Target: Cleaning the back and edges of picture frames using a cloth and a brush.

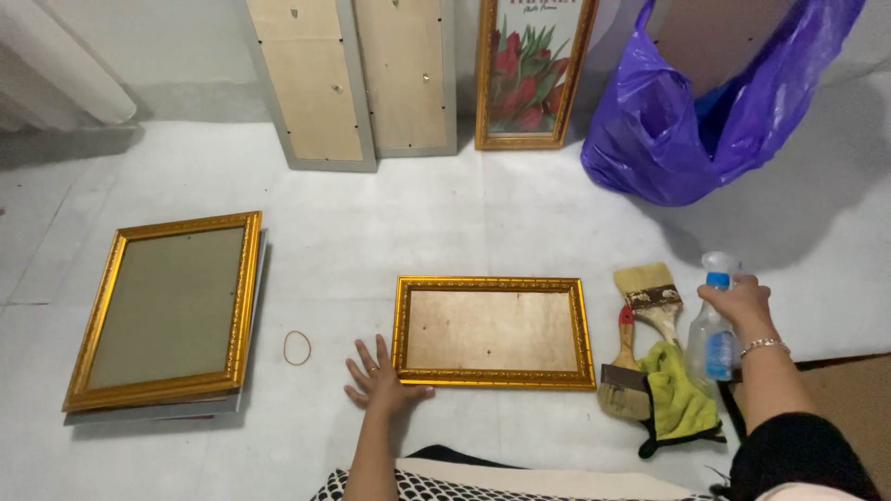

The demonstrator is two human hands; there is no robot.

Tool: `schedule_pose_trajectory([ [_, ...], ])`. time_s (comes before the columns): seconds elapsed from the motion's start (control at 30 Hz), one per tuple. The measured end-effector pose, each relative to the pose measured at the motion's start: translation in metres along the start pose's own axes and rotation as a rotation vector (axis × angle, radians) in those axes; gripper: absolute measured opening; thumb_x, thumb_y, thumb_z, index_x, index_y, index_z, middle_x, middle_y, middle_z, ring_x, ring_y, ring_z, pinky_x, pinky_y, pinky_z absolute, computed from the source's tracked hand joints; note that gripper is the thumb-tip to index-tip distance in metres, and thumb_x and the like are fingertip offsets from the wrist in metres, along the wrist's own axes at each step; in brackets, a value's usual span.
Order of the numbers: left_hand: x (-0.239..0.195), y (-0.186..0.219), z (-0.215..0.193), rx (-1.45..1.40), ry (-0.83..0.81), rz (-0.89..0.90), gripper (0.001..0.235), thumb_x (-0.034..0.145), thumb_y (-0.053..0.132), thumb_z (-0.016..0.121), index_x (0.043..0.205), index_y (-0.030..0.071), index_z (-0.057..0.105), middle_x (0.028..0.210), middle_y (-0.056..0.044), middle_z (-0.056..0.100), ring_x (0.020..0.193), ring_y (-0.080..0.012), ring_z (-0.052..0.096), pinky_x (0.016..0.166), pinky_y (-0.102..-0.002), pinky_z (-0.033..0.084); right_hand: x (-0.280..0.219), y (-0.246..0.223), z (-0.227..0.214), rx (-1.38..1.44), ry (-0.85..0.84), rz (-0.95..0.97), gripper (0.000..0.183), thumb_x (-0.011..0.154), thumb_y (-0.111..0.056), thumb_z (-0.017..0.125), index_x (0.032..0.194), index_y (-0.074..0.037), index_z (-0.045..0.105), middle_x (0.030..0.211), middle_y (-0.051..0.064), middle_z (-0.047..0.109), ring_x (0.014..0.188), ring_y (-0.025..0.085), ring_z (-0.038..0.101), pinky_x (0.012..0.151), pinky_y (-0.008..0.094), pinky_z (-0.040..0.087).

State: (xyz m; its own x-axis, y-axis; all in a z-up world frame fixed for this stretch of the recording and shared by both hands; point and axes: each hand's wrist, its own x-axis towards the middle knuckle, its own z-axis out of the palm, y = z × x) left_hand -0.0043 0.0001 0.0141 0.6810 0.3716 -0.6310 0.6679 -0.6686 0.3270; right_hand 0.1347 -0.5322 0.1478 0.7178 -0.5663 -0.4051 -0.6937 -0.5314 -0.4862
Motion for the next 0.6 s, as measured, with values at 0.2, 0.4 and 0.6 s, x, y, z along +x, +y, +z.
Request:
schedule_pose_trajectory([
  [0.2, -0.014, -0.002, -0.006, 0.07, 0.013, 0.009, 0.155, 0.06, 0.056, 0.097, 0.162, 0.029, -0.017, 0.164, -0.007, -0.042, 0.149, -0.0349, -0.036, 0.117, -0.066, -0.012, -0.074, -0.007, -0.023, 0.842, -0.155, -0.181, 0.062, 0.09, -0.001, 0.049, 0.151, -0.005, 0.037, 0.147, 0.016, 0.049, 0.126, 0.028, 0.052, 0.111, 0.034, 0.046],
  [0.4, -0.021, -0.012, -0.004, -0.086, 0.076, 0.092, 0.142, 0.063, 0.039, 0.102, 0.164, 0.034, 0.002, 0.172, -0.002, -0.02, 0.155, -0.0375, -0.018, 0.118, -0.07, -0.004, -0.109, 0.008, 0.017, 1.077, -0.085, -0.332, 0.037, 0.101, -0.048, 0.057, 0.115, -0.014, 0.063, 0.1, 0.005, 0.069, 0.077, 0.017, 0.072, 0.073, 0.029, 0.064],
  [0.6, -0.024, -0.021, -0.018, -0.025, -0.023, 0.119, 0.109, 0.08, 0.046, 0.087, 0.163, 0.028, 0.018, 0.173, -0.005, -0.002, 0.158, -0.0357, 0.0, 0.122, -0.064, 0.015, -0.218, -0.032, 0.067, 0.604, -0.093, -0.127, 0.037, 0.076, -0.043, 0.081, 0.08, -0.006, 0.075, 0.065, 0.016, 0.071, 0.064, 0.025, 0.069, 0.065, 0.037, 0.052],
])
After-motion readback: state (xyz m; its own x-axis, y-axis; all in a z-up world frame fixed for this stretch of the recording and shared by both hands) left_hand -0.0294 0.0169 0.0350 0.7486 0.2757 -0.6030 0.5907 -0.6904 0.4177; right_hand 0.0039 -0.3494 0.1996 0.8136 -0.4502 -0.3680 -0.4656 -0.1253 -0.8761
